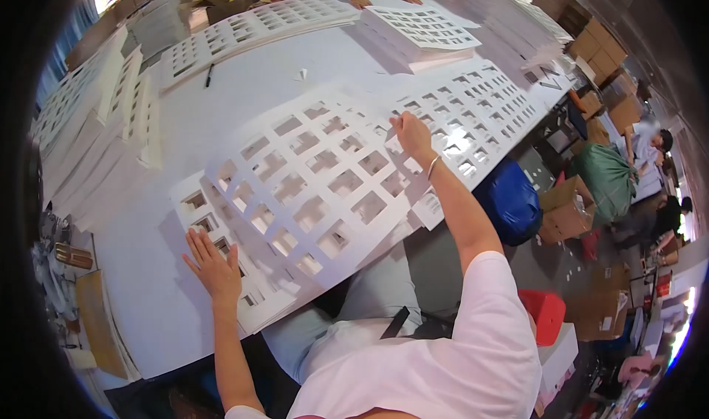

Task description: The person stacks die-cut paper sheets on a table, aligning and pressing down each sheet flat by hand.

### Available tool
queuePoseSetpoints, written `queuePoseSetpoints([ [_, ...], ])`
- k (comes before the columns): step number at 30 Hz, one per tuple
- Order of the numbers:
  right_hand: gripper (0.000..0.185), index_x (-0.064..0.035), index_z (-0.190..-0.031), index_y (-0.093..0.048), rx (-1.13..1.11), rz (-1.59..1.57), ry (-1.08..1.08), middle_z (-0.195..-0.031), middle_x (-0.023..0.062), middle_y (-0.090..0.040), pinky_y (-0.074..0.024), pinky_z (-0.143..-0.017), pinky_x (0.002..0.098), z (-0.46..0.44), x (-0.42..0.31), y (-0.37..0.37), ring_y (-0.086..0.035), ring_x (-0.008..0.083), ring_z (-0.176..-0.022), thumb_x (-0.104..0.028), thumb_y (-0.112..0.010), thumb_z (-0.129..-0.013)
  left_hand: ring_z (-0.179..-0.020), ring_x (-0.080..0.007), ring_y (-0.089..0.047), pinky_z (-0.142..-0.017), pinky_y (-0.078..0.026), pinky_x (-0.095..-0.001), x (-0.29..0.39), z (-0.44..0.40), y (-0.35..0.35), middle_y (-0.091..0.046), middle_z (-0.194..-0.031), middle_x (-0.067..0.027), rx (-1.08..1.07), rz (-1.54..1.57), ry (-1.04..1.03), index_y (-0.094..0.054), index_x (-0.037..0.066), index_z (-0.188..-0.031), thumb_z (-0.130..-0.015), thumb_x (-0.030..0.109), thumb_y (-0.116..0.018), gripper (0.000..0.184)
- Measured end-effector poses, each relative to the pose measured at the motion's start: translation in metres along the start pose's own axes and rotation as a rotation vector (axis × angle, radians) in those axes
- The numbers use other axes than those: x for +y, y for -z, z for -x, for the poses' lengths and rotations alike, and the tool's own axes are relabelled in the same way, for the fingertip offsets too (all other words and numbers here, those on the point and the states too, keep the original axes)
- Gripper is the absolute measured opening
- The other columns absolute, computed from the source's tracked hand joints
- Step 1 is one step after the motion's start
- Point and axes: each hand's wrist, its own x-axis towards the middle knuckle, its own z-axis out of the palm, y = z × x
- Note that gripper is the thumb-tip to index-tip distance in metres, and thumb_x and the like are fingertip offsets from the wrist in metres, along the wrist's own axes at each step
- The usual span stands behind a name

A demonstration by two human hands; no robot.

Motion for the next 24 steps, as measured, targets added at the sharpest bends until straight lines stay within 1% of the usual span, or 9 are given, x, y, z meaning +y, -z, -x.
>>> queuePoseSetpoints([
  [2, 0.034, -0.0051, -0.088, -0.062, 0.051, 0.017, 0.050, -0.086, 0.0153, -0.066, -0.0508, -0.073, 0.0456, -0.003, -0.010, -0.025, -0.065, 0.0352, -0.085, -0.038, -0.059, -0.096, -0.147, -0.0324, -0.024, -0.116, -0.018, -0.0534, 0.003, 0.001, 0.006, -0.028, -0.157, -0.0196, 0.140, -0.058, -0.082, -0.039, -0.001, -0.145, -0.096, 0.035, -0.056, 0.063],
  [5, 0.031, -0.0060, -0.091, -0.062, 0.141, 0.152, 0.064, -0.096, 0.0137, -0.065, -0.0512, -0.077, 0.0448, -0.015, -0.012, -0.067, -0.063, 0.0326, -0.095, -0.037, -0.058, -0.096, -0.129, -0.0320, -0.044, -0.105, -0.030, -0.0510, -0.003, 0.009, 0.005, -0.049, -0.140, -0.0151, 0.191, 0.111, -0.176, -0.051, 0.002, -0.132, -0.094, 0.025, -0.059, 0.044],
  [6, 0.031, -0.0061, -0.093, -0.062, 0.131, 0.232, 0.017, -0.099, 0.0132, -0.065, -0.0509, -0.079, 0.0449, -0.019, -0.011, -0.075, -0.062, 0.0316, -0.099, -0.036, -0.058, -0.095, -0.109, -0.0301, -0.053, -0.090, -0.037, -0.0462, 0.003, 0.005, 0.013, -0.061, -0.116, -0.0114, 0.298, 0.168, -0.216, -0.059, 0.003, -0.117, -0.092, 0.018, -0.062, 0.029],
  [10, 0.028, -0.0069, -0.096, -0.063, 0.156, 0.416, 0.045, -0.102, 0.0103, -0.065, -0.0470, -0.087, 0.0459, -0.021, -0.013, -0.083, -0.059, 0.0273, -0.106, -0.034, -0.058, -0.094, -0.096, -0.0275, -0.055, -0.081, -0.040, -0.0423, 0.005, -0.001, 0.028, -0.062, -0.096, -0.0077, 0.261, 0.232, -0.254, -0.064, 0.006, -0.101, -0.086, 0.016, -0.066, 0.018],
  [13, 0.027, -0.0070, -0.096, -0.062, 0.180, 0.441, 0.115, -0.101, 0.0096, -0.064, -0.0461, -0.085, 0.0458, -0.023, -0.008, -0.084, -0.058, 0.0269, -0.102, -0.034, -0.061, -0.093, -0.095, -0.0264, -0.055, -0.081, -0.041, -0.0417, 0.016, -0.008, 0.051, -0.062, -0.096, -0.0075, 0.231, 0.238, -0.242, -0.065, 0.006, -0.101, -0.085, 0.016, -0.067, 0.019],
  [14, 0.027, -0.0071, -0.095, -0.062, 0.179, 0.430, 0.109, -0.100, 0.0098, -0.064, -0.0458, -0.085, 0.0454, -0.024, -0.009, -0.083, -0.058, 0.0272, -0.102, -0.034, -0.061, -0.092, -0.088, -0.0286, -0.057, -0.079, -0.044, -0.0417, 0.020, -0.012, 0.055, -0.064, -0.096, -0.0102, 0.248, 0.280, -0.246, -0.066, 0.002, -0.102, -0.086, 0.015, -0.068, 0.021],
  [17, 0.026, -0.0070, -0.093, -0.061, 0.185, 0.405, 0.093, -0.098, 0.0104, -0.063, -0.0452, -0.084, 0.0445, -0.021, -0.010, -0.079, -0.058, 0.0280, -0.100, -0.033, -0.062, -0.091, -0.089, -0.0304, -0.061, -0.077, -0.047, -0.0438, 0.039, -0.022, 0.064, -0.064, -0.101, -0.0118, -0.039, 0.696, -0.056, -0.064, -0.002, -0.109, -0.084, 0.015, -0.070, 0.031],
  [21, 0.026, -0.0063, -0.092, -0.060, 0.286, 0.324, 0.100, -0.095, 0.0116, -0.062, -0.0461, -0.081, 0.0444, -0.026, 0.003, -0.086, -0.059, 0.0297, -0.097, -0.032, -0.062, -0.092, -0.077, -0.0208, -0.066, -0.064, -0.056, -0.0355, 0.067, -0.051, 0.056, -0.067, -0.101, -0.0127, -0.450, 1.337, 0.412, -0.059, -0.008, -0.116, -0.093, 0.021, -0.065, 0.037],
  [24, 0.025, -0.0057, -0.094, -0.060, 0.314, 0.081, 0.014, -0.097, 0.0129, -0.062, -0.0480, -0.077, 0.0449, -0.031, 0.009, -0.084, -0.061, 0.0321, -0.093, -0.031, -0.062, -0.092, -0.082, -0.0194, -0.066, -0.068, -0.057, -0.0317, 0.072, -0.067, 0.034, -0.067, -0.096, -0.0108, -0.683, 1.601, 0.664, -0.061, -0.007, -0.114, -0.096, 0.022, -0.060, 0.034],
])
